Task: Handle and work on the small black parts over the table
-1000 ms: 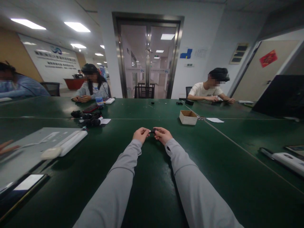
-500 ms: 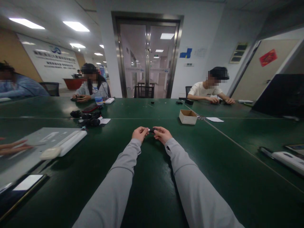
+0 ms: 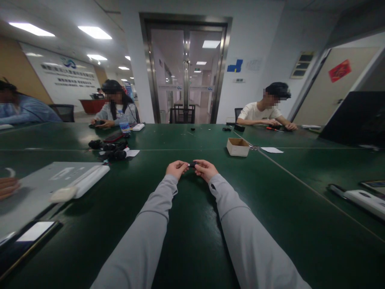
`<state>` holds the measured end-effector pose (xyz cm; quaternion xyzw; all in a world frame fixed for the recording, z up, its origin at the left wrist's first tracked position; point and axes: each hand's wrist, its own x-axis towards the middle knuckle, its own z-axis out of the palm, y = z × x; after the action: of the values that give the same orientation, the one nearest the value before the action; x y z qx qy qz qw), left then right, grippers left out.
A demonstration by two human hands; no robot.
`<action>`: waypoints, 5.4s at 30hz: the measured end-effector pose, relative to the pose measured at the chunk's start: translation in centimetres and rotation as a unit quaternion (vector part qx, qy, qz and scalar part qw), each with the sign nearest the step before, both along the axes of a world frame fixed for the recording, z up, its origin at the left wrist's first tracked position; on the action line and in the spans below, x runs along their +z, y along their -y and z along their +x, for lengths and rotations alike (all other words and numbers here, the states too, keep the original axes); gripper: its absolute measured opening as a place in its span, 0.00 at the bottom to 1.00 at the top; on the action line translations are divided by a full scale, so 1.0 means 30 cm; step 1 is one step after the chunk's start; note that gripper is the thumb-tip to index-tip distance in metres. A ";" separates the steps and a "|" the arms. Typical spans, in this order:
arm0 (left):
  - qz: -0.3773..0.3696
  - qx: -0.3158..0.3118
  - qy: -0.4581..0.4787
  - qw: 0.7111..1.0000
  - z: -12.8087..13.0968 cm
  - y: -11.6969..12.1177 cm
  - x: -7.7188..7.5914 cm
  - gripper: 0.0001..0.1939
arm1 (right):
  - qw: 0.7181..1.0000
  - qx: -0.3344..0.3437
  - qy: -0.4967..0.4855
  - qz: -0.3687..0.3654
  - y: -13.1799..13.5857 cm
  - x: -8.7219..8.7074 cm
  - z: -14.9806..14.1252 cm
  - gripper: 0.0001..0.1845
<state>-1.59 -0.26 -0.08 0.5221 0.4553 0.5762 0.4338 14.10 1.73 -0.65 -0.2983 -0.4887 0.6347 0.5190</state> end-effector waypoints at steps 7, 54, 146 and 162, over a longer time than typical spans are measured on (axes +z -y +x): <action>-0.010 0.045 -0.008 0.999 0.011 -0.008 -0.017 0.19 | 1.000 0.010 0.012 0.019 -0.001 -0.004 0.000 0.23; -0.021 0.015 -0.083 0.996 0.009 -0.001 -0.002 0.19 | 0.998 -0.002 0.033 -0.048 0.015 0.027 -0.011 0.12; -0.013 0.025 -0.145 0.989 0.010 -0.008 -0.013 0.15 | 0.998 0.040 0.042 0.015 0.003 0.009 -0.007 0.20; -0.019 -0.031 -0.107 0.994 0.016 -0.011 -0.011 0.15 | 0.998 0.051 0.024 0.006 0.004 0.010 -0.002 0.19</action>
<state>-1.11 0.07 -0.40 0.5865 0.4933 0.4947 0.4098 14.05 1.62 -0.36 -0.2849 -0.5194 0.6502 0.4758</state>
